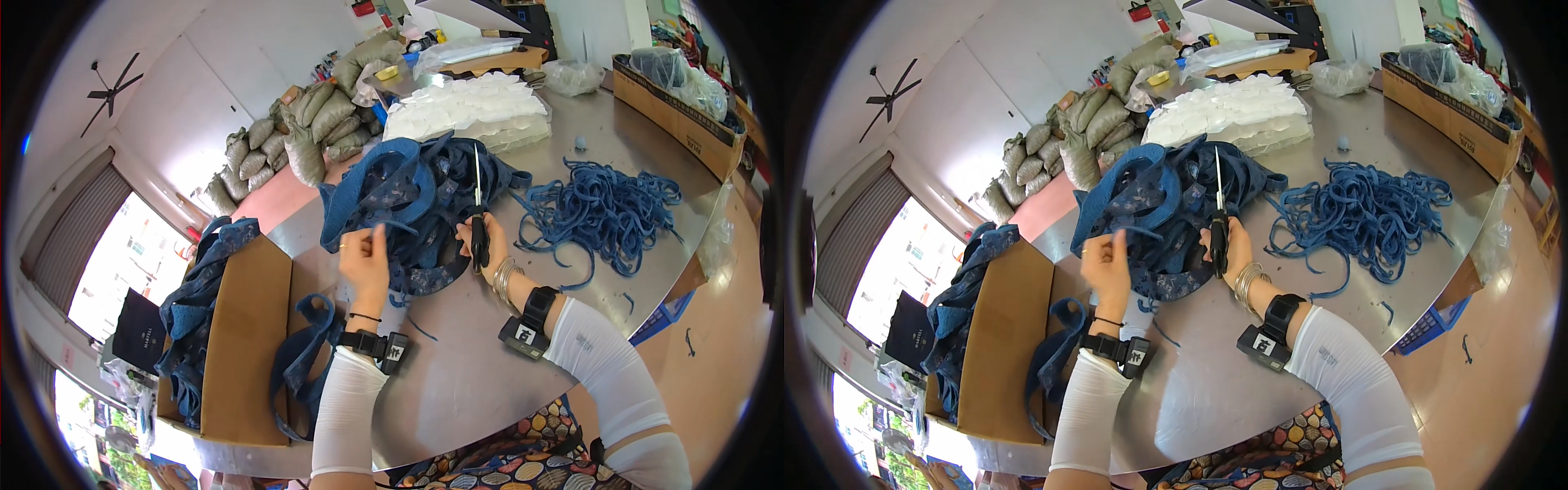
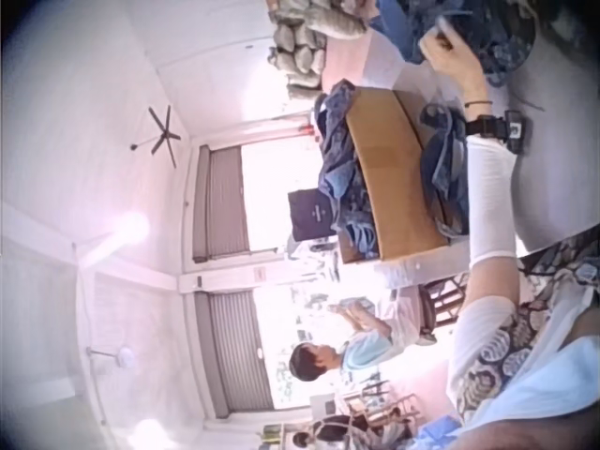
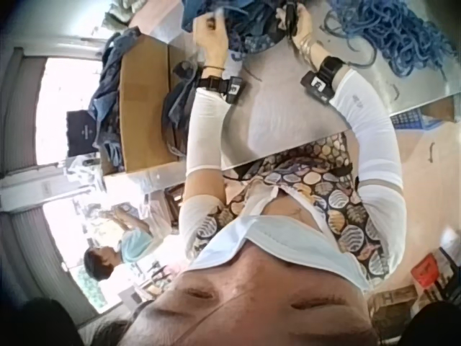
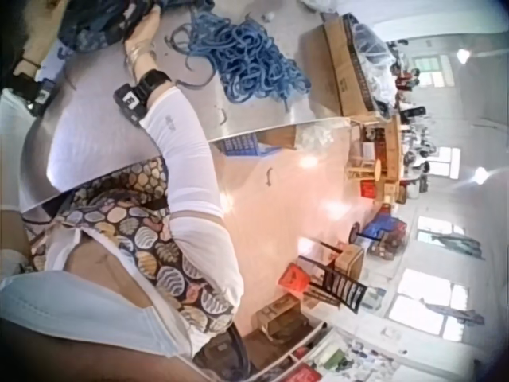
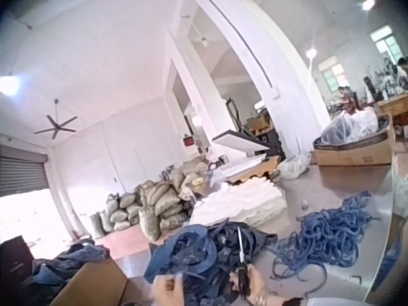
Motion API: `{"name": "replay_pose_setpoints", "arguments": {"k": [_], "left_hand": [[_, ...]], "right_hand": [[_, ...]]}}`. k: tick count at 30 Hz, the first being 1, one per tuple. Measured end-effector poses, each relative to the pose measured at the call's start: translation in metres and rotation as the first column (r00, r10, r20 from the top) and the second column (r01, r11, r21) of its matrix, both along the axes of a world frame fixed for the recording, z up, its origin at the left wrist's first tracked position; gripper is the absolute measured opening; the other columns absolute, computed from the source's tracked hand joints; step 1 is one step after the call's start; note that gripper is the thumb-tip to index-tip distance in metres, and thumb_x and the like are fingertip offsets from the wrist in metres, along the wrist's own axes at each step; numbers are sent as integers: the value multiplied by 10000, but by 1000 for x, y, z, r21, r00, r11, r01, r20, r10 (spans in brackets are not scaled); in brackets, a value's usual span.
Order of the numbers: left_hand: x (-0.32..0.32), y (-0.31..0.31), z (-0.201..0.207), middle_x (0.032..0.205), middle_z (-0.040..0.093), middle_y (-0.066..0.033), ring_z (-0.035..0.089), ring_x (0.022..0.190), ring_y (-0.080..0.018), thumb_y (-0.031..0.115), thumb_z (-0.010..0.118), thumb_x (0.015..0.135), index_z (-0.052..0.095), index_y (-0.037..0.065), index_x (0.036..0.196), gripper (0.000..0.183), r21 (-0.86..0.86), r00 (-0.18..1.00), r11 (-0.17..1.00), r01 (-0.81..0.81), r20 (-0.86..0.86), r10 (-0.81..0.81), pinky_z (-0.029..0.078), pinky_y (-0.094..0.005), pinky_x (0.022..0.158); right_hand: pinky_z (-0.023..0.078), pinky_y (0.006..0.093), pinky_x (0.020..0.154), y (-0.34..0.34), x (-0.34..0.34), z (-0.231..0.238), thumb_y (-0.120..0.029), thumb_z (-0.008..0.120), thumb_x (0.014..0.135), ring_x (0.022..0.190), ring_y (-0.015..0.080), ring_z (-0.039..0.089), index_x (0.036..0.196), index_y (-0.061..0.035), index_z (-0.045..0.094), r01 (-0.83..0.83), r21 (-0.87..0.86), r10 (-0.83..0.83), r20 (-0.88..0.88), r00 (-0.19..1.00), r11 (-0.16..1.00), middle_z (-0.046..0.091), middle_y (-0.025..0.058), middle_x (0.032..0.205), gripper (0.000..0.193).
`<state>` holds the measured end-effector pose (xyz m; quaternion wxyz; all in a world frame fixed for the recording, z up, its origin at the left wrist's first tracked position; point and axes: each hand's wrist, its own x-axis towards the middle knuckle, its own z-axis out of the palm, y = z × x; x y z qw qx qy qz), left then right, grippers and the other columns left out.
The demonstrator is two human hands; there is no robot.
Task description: The recorder is using scissors to cut blue fabric pieces into specific shapes, likely for shoe manufacturing.
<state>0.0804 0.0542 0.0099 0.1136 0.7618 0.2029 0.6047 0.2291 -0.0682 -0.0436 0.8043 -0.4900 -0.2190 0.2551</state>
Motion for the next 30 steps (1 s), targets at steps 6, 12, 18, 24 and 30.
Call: {"name": "replay_pose_setpoints", "arguments": {"k": [6,12,18,24,30], "left_hand": [[29,-41,48,688,521,-83,488,579,-169,86,624,818,570,7,755,114,190,987,969,157,-74,-145,399,-270,538],[123,-103,72,726,589,-123,584,648,-279,114,605,810,583,15,949,172,250,801,761,599,-196,-566,466,-347,585],[134,-152,58,808,632,-127,611,740,-311,153,607,790,419,49,1245,503,-414,315,640,647,-620,-719,479,-371,649],[35,-97,28,723,596,-79,598,681,-282,221,604,794,603,65,798,156,44,690,879,475,-639,-341,472,-362,573],[-128,-20,18,718,584,-130,584,666,-317,356,678,719,581,49,746,323,282,438,943,-175,-836,331,454,-393,557]], "right_hand": [[441,225,431,0,1,-2,-80,604,830,504,113,537,903,-29,455,-7,-14,8,17,1000,1000,585,88,732,173],[502,305,667,23,-7,-26,-284,448,920,826,185,610,1162,-86,462,-178,355,326,-415,850,918,612,66,876,313],[429,259,426,20,12,-29,-174,631,831,487,116,524,959,-54,469,-7,-29,6,-30,1000,1000,585,61,728,239],[451,247,443,22,18,-38,-144,614,827,495,143,556,864,-40,509,141,147,-145,15,989,979,589,80,681,153],[424,220,368,6,4,-2,-146,607,830,425,120,539,898,-22,512,42,-82,-52,-124,991,996,611,93,690,171]]}}
